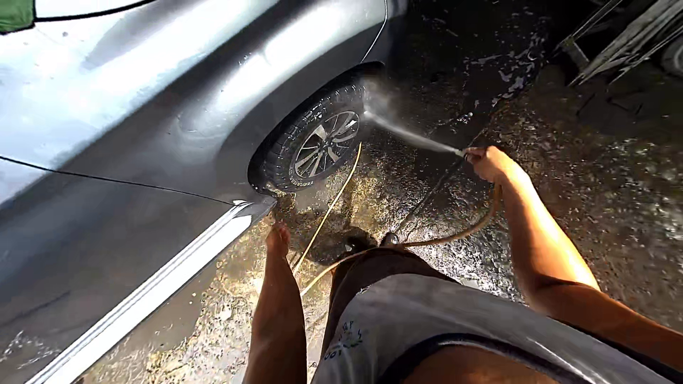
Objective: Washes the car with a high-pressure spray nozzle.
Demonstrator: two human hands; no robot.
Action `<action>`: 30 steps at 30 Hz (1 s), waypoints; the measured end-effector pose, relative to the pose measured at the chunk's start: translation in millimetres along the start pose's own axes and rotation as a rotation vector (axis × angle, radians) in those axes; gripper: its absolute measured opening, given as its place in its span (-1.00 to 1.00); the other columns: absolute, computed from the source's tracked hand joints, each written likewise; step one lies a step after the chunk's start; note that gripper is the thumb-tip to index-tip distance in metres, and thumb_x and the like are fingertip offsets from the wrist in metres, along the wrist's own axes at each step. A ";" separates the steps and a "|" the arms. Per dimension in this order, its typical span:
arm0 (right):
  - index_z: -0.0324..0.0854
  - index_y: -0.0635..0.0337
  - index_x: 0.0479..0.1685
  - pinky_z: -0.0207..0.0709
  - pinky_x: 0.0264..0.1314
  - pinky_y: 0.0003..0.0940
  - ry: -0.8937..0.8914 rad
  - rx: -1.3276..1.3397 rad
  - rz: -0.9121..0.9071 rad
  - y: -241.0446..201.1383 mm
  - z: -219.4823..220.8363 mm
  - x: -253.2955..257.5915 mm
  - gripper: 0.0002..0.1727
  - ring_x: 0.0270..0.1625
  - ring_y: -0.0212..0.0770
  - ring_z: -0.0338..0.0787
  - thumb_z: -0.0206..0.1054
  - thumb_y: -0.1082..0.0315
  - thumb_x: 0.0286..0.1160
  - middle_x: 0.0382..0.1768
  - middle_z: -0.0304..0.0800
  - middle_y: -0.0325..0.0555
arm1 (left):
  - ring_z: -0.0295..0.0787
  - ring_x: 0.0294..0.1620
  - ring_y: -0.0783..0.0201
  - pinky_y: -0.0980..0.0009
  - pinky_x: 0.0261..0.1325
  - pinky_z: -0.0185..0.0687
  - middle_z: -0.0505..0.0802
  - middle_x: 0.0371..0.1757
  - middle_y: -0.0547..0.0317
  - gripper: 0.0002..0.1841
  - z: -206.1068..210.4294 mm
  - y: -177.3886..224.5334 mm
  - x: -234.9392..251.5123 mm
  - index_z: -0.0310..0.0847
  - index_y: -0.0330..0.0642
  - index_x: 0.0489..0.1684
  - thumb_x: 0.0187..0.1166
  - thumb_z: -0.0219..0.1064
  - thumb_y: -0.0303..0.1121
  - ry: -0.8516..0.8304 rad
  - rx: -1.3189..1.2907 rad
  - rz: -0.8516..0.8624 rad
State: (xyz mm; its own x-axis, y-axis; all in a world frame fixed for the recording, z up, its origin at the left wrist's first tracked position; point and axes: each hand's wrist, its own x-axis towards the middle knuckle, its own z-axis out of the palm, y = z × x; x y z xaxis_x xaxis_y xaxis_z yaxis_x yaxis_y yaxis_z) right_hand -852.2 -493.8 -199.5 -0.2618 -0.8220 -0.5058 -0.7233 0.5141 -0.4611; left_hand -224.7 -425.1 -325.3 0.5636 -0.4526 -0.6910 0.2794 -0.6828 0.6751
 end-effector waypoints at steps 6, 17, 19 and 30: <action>0.55 -0.22 0.59 0.32 -0.58 -0.36 -0.401 0.178 -0.075 -23.1 34.9 26.0 -0.58 -0.64 -0.33 0.35 0.12 0.19 0.84 -0.47 0.58 -0.12 | 0.56 -0.62 0.36 0.45 -0.51 0.55 0.65 -0.54 0.19 -0.75 -13.6 -0.2 20.0 0.49 -0.18 -0.34 0.77 0.06 -0.30 0.083 0.087 -0.127; 0.37 -0.29 0.71 0.19 -0.66 -0.42 -0.079 0.542 0.004 -103.0 71.4 142.8 -0.53 -0.69 -0.38 0.22 -0.01 0.05 0.89 -0.49 0.42 -0.23 | 0.77 -0.28 0.29 0.38 -0.17 0.73 0.78 -0.16 0.06 -0.69 75.4 97.3 88.3 0.51 -0.29 0.24 0.86 0.04 -0.23 -0.119 -0.048 -0.036; 0.36 -0.32 0.73 0.18 -0.70 -0.44 -0.187 0.610 -0.099 -144.2 92.4 168.2 -0.52 -0.72 -0.39 0.23 -0.02 0.07 0.89 -0.54 0.41 -0.25 | 0.82 -0.10 0.20 0.28 -0.01 0.76 0.78 0.02 -0.04 -0.59 94.0 118.3 97.0 0.40 -0.28 0.38 0.91 -0.13 -0.14 -0.110 -0.280 -0.045; 0.61 -0.04 0.06 0.23 -0.80 -0.58 -0.828 0.858 -0.468 -320.7 149.2 367.3 -0.64 -0.80 -0.51 0.29 -0.18 0.30 0.83 -0.72 0.42 -0.41 | 0.77 -0.46 0.12 0.11 -0.36 0.75 0.79 -0.46 0.09 -0.67 238.1 224.3 117.6 0.58 -0.08 -0.29 0.72 -0.05 -0.16 -0.213 -1.169 0.301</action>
State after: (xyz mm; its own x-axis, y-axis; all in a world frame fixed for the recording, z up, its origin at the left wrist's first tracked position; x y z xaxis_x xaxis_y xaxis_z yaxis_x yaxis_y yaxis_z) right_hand -621.0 -924.0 -346.2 0.6025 -0.7280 -0.3272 0.0844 0.4657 -0.8809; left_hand -280.9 -768.0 -316.7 0.6181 -0.6631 -0.4222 0.7515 0.3408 0.5649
